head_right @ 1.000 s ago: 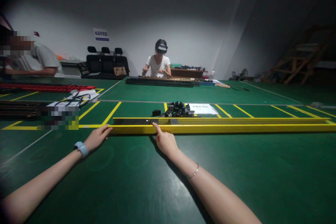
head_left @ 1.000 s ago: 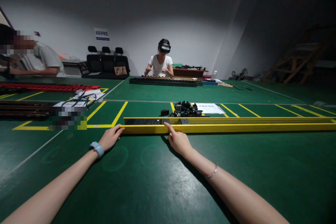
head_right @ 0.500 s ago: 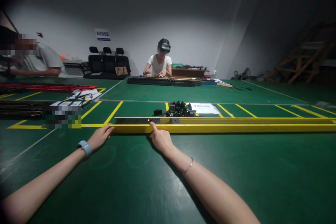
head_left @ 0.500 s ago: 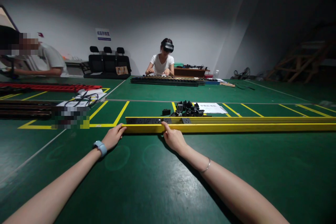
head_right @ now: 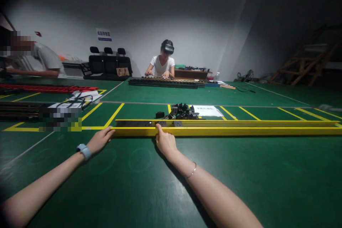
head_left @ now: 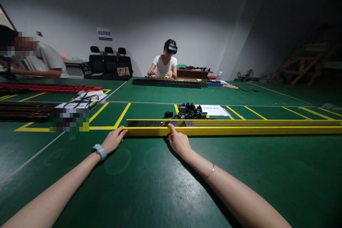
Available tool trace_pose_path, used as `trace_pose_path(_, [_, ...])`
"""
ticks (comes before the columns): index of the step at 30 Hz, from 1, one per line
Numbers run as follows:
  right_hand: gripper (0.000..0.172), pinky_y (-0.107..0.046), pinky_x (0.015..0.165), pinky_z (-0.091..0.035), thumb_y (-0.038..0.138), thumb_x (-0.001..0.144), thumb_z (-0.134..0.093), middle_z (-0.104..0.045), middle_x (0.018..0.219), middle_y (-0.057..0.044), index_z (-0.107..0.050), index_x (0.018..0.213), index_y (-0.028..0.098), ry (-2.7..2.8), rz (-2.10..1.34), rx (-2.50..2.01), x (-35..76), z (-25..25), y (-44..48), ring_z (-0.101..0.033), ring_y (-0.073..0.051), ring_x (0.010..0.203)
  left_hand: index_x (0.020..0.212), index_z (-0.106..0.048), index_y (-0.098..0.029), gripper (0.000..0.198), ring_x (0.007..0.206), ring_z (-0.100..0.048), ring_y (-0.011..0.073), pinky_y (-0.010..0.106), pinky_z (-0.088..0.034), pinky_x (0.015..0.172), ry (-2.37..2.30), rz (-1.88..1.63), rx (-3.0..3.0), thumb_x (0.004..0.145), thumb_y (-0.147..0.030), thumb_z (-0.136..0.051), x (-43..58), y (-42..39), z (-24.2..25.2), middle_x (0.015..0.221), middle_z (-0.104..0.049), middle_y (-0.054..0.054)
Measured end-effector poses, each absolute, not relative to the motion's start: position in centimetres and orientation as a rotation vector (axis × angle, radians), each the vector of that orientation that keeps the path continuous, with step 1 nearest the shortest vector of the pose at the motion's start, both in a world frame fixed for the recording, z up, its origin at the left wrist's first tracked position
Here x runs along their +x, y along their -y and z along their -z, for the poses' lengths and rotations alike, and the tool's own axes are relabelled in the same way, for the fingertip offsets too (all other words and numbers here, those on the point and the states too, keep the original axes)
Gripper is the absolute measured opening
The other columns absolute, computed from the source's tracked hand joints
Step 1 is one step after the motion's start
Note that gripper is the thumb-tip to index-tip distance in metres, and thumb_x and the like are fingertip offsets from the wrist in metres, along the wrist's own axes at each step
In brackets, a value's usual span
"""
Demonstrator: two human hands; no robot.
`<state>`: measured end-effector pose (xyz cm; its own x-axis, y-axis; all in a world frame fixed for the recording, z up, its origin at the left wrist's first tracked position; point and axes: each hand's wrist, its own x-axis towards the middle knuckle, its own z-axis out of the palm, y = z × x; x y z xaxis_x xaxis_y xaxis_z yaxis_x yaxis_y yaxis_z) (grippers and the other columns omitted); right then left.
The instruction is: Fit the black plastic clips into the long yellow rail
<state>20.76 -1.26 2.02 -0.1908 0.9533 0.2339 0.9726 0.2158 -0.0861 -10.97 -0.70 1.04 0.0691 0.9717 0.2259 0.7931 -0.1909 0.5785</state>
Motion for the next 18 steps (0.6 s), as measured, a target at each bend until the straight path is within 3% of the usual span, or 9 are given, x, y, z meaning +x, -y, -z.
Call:
trace_pose_path(7, [0.048,-0.028,0.063,-0.041,0.026,0.091,-0.035,-0.069,0.077,-0.005,-0.028,0.138,0.025,2.185,0.107,-1.901,21.0,-2.0,1.4,-0.067,-0.022,0.070,0.073,-0.045,-0.023,0.034,0.059,-0.056,0.0179,0.028,-0.036,0.060,-1.759,-0.832,2.051,0.089,-0.051,-0.033,-11.0,0.8,-1.2,0.058,-0.053,-0.003])
trace_pose_path(18, [0.041,-0.028,0.063,-0.040,0.027,0.092,-0.035,-0.069,0.078,-0.006,-0.032,0.132,0.022,2.088,0.069,-1.988,22.1,-2.4,1.6,-0.067,-0.024,0.072,0.075,-0.045,-0.023,0.034,0.060,-0.055,0.0181,0.028,-0.036,0.060,-1.753,-0.828,2.065,0.089,-0.052,-0.033,-11.2,0.7,-1.0,0.059,-0.054,-0.003])
